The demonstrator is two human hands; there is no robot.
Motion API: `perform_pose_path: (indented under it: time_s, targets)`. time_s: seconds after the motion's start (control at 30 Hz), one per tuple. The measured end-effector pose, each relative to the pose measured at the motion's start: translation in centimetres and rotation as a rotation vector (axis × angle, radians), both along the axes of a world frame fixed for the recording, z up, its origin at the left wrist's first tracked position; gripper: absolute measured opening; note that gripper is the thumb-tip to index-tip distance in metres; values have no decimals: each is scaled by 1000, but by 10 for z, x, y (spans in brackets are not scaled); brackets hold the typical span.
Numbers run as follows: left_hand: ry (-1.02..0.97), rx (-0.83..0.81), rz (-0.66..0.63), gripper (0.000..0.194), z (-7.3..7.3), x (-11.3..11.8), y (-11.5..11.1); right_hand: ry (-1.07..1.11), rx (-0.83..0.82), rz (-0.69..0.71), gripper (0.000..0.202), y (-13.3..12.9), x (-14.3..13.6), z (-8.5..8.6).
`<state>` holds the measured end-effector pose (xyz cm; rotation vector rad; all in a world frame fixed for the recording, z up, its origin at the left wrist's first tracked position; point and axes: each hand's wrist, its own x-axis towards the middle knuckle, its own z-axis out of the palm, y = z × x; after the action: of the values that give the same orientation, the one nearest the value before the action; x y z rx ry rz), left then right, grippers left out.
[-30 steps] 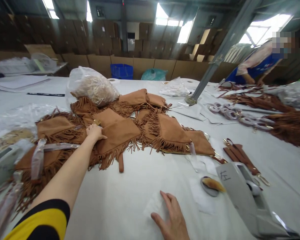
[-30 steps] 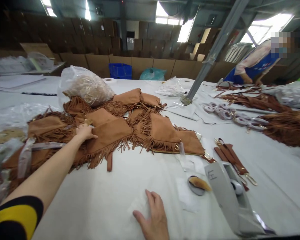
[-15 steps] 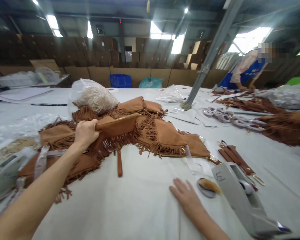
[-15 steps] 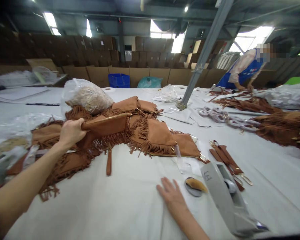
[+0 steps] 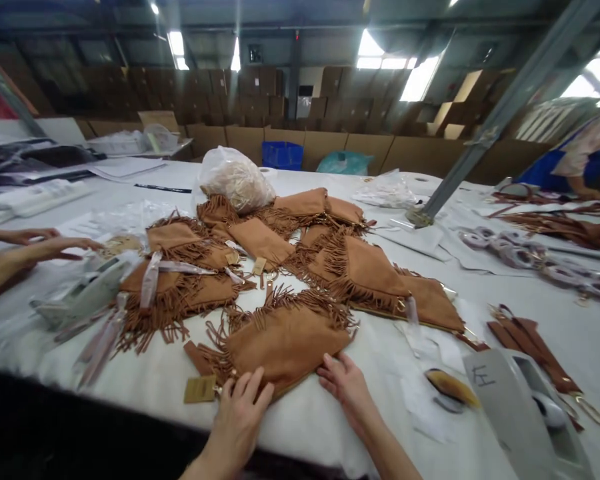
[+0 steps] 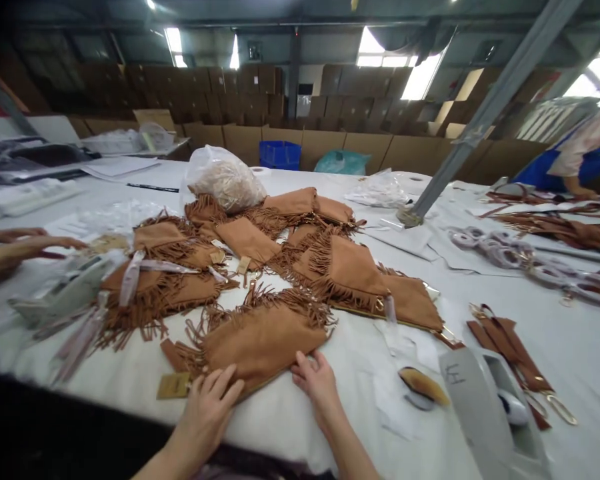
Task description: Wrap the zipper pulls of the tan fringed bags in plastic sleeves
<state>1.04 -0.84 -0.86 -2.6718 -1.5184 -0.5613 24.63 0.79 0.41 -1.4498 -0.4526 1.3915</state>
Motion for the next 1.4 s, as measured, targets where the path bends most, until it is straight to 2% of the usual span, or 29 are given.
perform_pose_path:
  time_s: [0.07, 0.1, 0.2, 0.23, 0.33, 0.43, 0.5, 0.6, 0.63, 0.73, 0.8, 0.9, 1.0, 1.1, 1.23, 1.33, 1.4]
  targets:
    - [-33, -61, 99, 53, 5, -18, -4, -98, -9, -31, 55, 7, -1, -6]
    - [-54, -100, 132, 52, 10, -30, -3, -148, -7, -33, 54, 11, -1, -8]
    - [-189, -281, 158, 18, 24, -60, 0, -305, 35, -7, 50, 21, -3, -14]
    - [-256, -352, 138, 15, 26, -66, -1, -345, 49, 5, 49, 25, -4, -16]
    - [-454, -506, 98, 25, 21, -69, -17, -420, 73, 53, 47, 40, -7, -19]
    - [-594, -564, 206, 24, 9, -59, -38, -503, 93, 104, 43, 54, -5, -14]
    - [-653, -545, 292, 22, 1, -55, -49, -585, 90, 107, 40, 56, -3, -7]
    - [-657, -423, 355, 20, -6, -61, -54, -819, 95, 145, 30, 32, -8, 5]
    - [-633, -367, 369, 20, -8, -65, -52, -921, 105, 212, 33, 18, -14, 7]
    - [-484, -215, 394, 29, -9, -77, -39, -1138, 122, 536, 48, -31, -46, 10]
    - [-336, -141, 398, 42, -8, -80, -29, -1209, 80, 687, 43, -58, -72, 7]
    - [-156, -103, 365, 50, -8, -82, -17, -1364, -11, 777, 31, -80, -98, 1]
    - [-107, -148, 292, 36, -4, -84, -14, -1476, -36, 797, 19, -87, -105, -10]
    - [-158, -225, 284, 12, 8, -85, -20, -1472, 29, 777, 10, -94, -105, -23]
    - [-370, -482, 242, 22, 23, -78, -44, -1218, 89, 662, 11, -103, -100, -32]
    - [-409, -695, 133, 19, 20, -65, -69, -938, 85, 525, 26, -106, -90, -25]
    - [-326, -682, 65, 9, 14, -57, -81, -767, 51, 486, 28, -107, -79, -16]
